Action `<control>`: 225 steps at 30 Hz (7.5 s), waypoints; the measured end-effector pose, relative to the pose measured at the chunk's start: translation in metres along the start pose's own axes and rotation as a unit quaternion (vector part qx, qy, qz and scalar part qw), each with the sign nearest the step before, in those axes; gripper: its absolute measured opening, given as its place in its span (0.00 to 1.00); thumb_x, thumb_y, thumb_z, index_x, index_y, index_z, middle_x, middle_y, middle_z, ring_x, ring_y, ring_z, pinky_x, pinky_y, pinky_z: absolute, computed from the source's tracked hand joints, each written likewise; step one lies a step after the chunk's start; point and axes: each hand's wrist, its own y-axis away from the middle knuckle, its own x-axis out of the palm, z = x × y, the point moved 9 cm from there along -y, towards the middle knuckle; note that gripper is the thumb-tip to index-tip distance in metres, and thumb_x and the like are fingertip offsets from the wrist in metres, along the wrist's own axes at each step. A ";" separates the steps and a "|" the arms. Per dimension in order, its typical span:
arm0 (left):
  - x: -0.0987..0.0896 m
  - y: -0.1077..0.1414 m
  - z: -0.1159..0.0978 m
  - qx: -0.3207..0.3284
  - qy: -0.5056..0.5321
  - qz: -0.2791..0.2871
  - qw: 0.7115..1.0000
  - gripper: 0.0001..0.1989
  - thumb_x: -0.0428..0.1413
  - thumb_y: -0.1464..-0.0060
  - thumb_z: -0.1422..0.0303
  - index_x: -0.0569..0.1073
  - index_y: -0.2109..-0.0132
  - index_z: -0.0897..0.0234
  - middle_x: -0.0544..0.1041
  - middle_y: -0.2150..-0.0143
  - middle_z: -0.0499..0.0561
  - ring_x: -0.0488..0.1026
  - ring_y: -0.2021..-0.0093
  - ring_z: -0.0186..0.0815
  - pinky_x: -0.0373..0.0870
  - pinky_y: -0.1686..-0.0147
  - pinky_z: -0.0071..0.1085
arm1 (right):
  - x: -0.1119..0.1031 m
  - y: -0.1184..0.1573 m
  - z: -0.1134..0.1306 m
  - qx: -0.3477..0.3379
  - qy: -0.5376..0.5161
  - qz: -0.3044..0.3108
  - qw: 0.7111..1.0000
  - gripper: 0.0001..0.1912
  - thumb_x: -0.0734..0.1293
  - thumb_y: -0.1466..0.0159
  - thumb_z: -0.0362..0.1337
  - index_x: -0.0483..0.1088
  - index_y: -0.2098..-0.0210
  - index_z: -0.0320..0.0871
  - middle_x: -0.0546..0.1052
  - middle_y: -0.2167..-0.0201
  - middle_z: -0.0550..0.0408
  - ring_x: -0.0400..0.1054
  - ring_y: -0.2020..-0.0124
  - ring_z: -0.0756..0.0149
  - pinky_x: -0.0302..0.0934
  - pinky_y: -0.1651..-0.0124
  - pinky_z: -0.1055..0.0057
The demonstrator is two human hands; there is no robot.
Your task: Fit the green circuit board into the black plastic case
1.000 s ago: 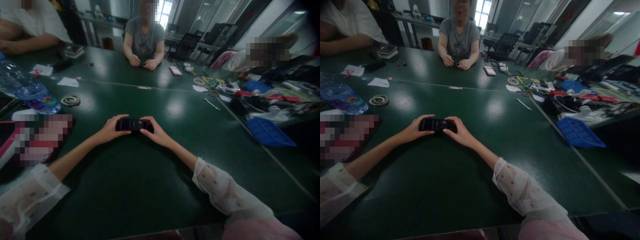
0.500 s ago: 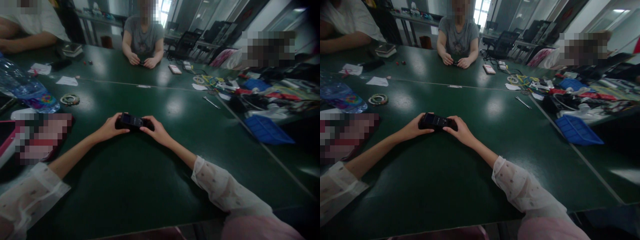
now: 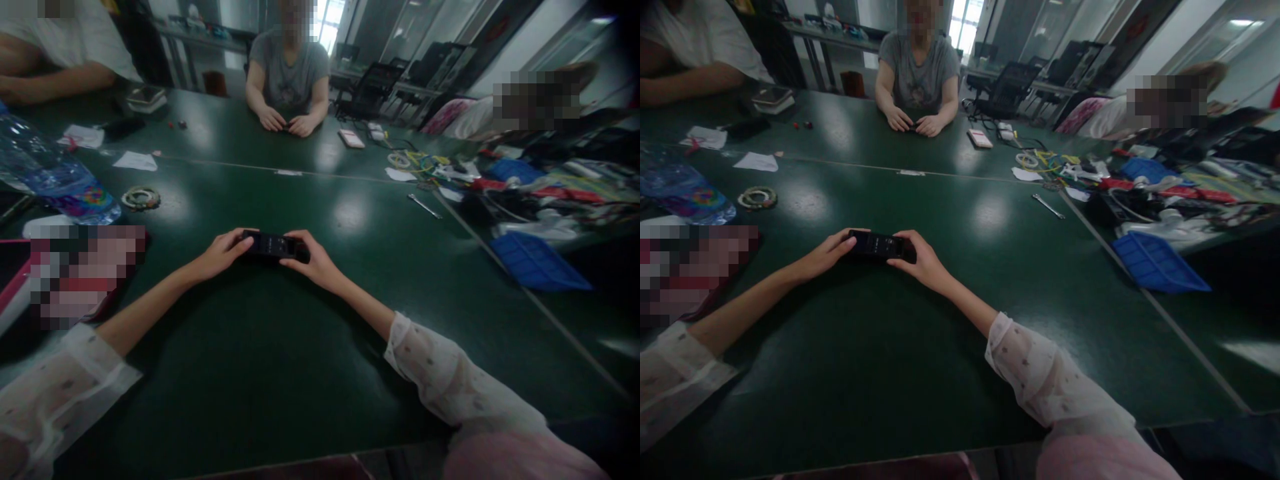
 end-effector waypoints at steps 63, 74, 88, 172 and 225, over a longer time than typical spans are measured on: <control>-0.005 0.003 0.000 -0.120 0.183 0.011 0.976 0.26 0.61 0.46 0.56 0.70 0.42 0.53 0.72 0.42 0.51 0.69 0.42 0.46 0.58 0.38 0.48 | 0.004 -0.003 -0.021 0.136 -0.229 0.056 0.962 0.26 0.72 0.39 0.45 0.64 0.44 0.52 0.73 0.47 0.52 0.70 0.47 0.58 0.65 0.43 0.53; 0.017 0.002 0.018 -0.193 0.473 -0.022 0.859 0.26 0.57 0.41 0.54 0.69 0.40 0.60 0.68 0.38 0.60 0.64 0.37 0.48 0.64 0.39 0.43 | 0.006 -0.001 -0.021 0.150 -0.244 0.048 0.957 0.25 0.73 0.40 0.44 0.64 0.46 0.50 0.74 0.48 0.51 0.71 0.47 0.58 0.65 0.42 0.52; 0.015 0.000 0.018 -0.171 0.454 0.003 0.874 0.22 0.59 0.41 0.63 0.71 0.41 0.59 0.67 0.37 0.58 0.65 0.37 0.47 0.67 0.40 0.43 | 0.002 -0.002 -0.018 0.069 -0.085 0.019 0.994 0.23 0.65 0.33 0.49 0.62 0.41 0.51 0.69 0.42 0.50 0.64 0.40 0.56 0.57 0.35 0.50; 0.021 -0.004 0.024 -0.167 0.530 0.068 0.829 0.19 0.53 0.38 0.76 0.70 0.41 0.63 0.72 0.41 0.57 0.71 0.42 0.40 0.70 0.42 0.37 | -0.051 0.020 -0.063 0.144 0.140 -0.256 0.946 0.31 0.67 0.38 0.37 0.53 0.38 0.51 0.64 0.43 0.46 0.61 0.40 0.49 0.57 0.39 0.41; 0.020 -0.005 0.030 -0.203 0.552 0.031 0.808 0.15 0.53 0.37 0.74 0.73 0.44 0.64 0.76 0.45 0.57 0.73 0.44 0.42 0.72 0.43 0.41 | -0.051 0.020 -0.053 0.131 0.001 -0.295 0.946 0.27 0.66 0.36 0.50 0.60 0.42 0.45 0.71 0.45 0.43 0.68 0.44 0.54 0.63 0.40 0.53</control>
